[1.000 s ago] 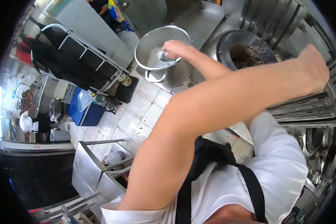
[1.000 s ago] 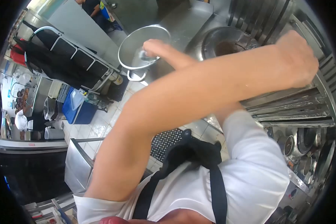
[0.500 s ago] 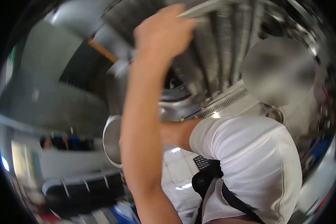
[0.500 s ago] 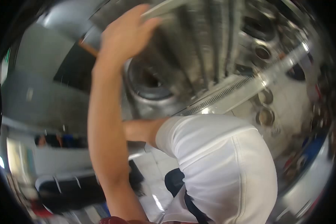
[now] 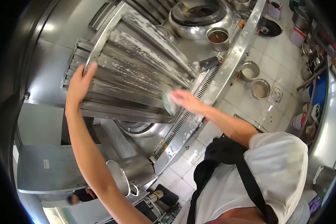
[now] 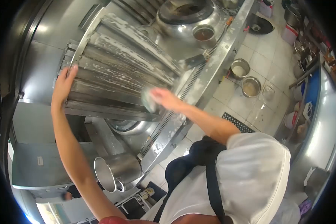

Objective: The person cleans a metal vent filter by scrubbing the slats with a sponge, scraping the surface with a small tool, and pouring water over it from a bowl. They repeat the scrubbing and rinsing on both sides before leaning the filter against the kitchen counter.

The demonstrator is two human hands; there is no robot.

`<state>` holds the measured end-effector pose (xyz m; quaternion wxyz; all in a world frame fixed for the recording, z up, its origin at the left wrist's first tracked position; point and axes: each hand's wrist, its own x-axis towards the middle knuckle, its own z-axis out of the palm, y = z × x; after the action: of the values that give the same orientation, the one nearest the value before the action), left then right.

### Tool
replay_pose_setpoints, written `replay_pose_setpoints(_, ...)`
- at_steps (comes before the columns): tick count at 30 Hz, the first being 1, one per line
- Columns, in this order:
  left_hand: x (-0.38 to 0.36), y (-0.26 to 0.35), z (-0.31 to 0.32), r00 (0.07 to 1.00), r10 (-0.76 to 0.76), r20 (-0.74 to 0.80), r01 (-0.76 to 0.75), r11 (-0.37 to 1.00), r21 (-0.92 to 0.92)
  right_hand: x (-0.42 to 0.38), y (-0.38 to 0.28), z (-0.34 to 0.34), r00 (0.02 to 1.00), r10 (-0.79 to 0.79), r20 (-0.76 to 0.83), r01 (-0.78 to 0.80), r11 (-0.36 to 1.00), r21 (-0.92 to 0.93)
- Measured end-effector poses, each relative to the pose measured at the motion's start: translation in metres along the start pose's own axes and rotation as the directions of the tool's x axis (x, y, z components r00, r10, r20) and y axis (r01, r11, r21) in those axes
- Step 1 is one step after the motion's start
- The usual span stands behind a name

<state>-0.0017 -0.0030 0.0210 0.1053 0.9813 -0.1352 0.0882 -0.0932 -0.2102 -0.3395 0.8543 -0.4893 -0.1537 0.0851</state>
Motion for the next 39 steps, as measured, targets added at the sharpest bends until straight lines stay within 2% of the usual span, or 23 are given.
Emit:
replay_pose_setpoints(1, 0.021, 0.002, 0.011, 0.999, 0.025, -0.037, -0.026, 0.999, -0.037, 0.027, -0.027, 0.002, 0.979, -0.198, -0.052, 0.19, 0.973, -0.132)
replay_pose_setpoints(2, 0.035, 0.006, 0.019, 0.999, 0.028, -0.035, -0.029, 0.999, -0.039, 0.047, -0.072, 0.015, 0.883, -0.46, -0.089, 0.374, 0.807, -0.457)
replay_pose_setpoints(4, 0.054, 0.012, 0.027, 0.982, -0.067, -0.176, 0.076, 0.996, 0.047, 0.109, -0.114, 0.029, 0.642, -0.763, 0.078, 0.571, 0.407, -0.713)
replay_pose_setpoints(6, 0.058, 0.016, 0.029, 0.979, -0.113, -0.167, 0.128, 0.989, 0.078, 0.141, -0.14, 0.062, 0.423, -0.898, 0.121, 0.602, 0.179, -0.778)
replay_pose_setpoints(9, 0.048, 0.025, 0.03, 0.967, -0.167, -0.191, 0.199, 0.966, 0.164, 0.157, -0.119, 0.102, 0.326, -0.945, 0.031, 0.582, 0.174, -0.794)
replay_pose_setpoints(10, 0.045, 0.031, 0.029, 0.959, -0.17, -0.227, 0.216, 0.956, 0.199, 0.161, -0.119, 0.105, 0.323, -0.946, 0.034, 0.585, 0.172, -0.793)
replay_pose_setpoints(12, 0.045, 0.029, 0.029, 0.949, -0.179, -0.259, 0.241, 0.943, 0.232, 0.166, -0.136, 0.104, 0.574, -0.814, 0.092, 0.522, 0.277, -0.807)
replay_pose_setpoints(13, 0.046, 0.026, 0.029, 0.953, -0.16, -0.257, 0.224, 0.944, 0.242, 0.165, -0.145, 0.103, 0.534, -0.84, 0.098, 0.492, 0.214, -0.844)
replay_pose_setpoints(14, 0.045, 0.024, 0.031, 0.959, -0.142, -0.244, 0.205, 0.946, 0.252, 0.172, -0.151, 0.097, 0.638, -0.755, 0.149, 0.458, 0.216, -0.863)
replay_pose_setpoints(16, 0.049, 0.021, 0.033, 0.96, -0.13, -0.249, 0.192, 0.951, 0.244, 0.174, -0.15, 0.088, 0.708, -0.68, 0.191, 0.399, 0.163, -0.902)
replay_pose_setpoints(20, 0.039, 0.028, 0.034, 0.96, -0.154, -0.235, 0.219, 0.934, 0.283, 0.159, -0.076, 0.042, 0.723, -0.647, 0.242, 0.298, -0.024, -0.954)
replay_pose_setpoints(22, 0.04, 0.028, 0.036, 0.944, -0.138, -0.3, 0.23, 0.926, 0.299, 0.146, -0.062, 0.016, 0.667, -0.632, 0.395, 0.232, -0.327, -0.916)
replay_pose_setpoints(23, 0.038, 0.027, 0.039, 0.95, -0.139, -0.28, 0.224, 0.927, 0.3, 0.154, -0.079, 0.02, 0.509, -0.708, 0.489, 0.286, -0.397, -0.872)
replay_pose_setpoints(25, 0.043, 0.024, 0.035, 0.959, -0.125, -0.256, 0.196, 0.941, 0.276, 0.173, -0.14, 0.051, 0.59, -0.631, 0.504, 0.27, -0.434, -0.86)
replay_pose_setpoints(27, 0.051, 0.013, 0.031, 0.963, -0.098, -0.252, 0.167, 0.949, 0.267, 0.185, -0.173, 0.073, 0.578, -0.654, 0.488, 0.307, -0.38, -0.873)
replay_pose_setpoints(30, 0.048, 0.004, 0.039, 0.969, -0.087, -0.232, 0.137, 0.969, 0.206, 0.163, -0.107, 0.041, 0.648, -0.651, 0.395, 0.301, -0.257, -0.918)
replay_pose_setpoints(31, 0.046, 0.002, 0.038, 0.966, -0.103, -0.239, 0.158, 0.962, 0.224, 0.137, -0.07, 0.019, 0.57, -0.736, 0.366, 0.322, -0.209, -0.923)
replay_pose_setpoints(32, 0.047, 0.001, 0.037, 0.962, -0.111, -0.25, 0.172, 0.956, 0.239, 0.107, -0.018, -0.017, 0.626, -0.702, 0.34, 0.295, -0.19, -0.936)
replay_pose_setpoints(34, 0.042, 0.014, 0.039, 0.963, -0.048, -0.264, 0.137, 0.934, 0.33, 0.083, 0.064, -0.072, 0.904, -0.341, 0.257, 0.146, -0.319, -0.937)
replay_pose_setpoints(35, 0.038, 0.017, 0.04, 0.962, 0.003, -0.272, 0.116, 0.9, 0.421, 0.094, 0.078, -0.081, 0.946, -0.224, 0.233, 0.138, -0.372, -0.918)
replay_pose_setpoints(36, 0.041, 0.009, 0.039, 0.97, -0.008, -0.243, 0.112, 0.902, 0.416, 0.104, 0.073, -0.077, 0.94, -0.228, 0.253, 0.153, -0.38, -0.912)
replay_pose_setpoints(37, 0.055, -0.004, 0.039, 0.961, -0.019, -0.278, 0.135, 0.905, 0.404, 0.111, 0.02, -0.049, 0.788, -0.49, 0.373, 0.223, -0.338, -0.914)
replay_pose_setpoints(39, 0.074, -0.017, 0.043, 0.948, -0.047, -0.315, 0.172, 0.907, 0.384, 0.145, -0.06, -0.008, 0.661, -0.56, 0.499, 0.275, -0.438, -0.856)
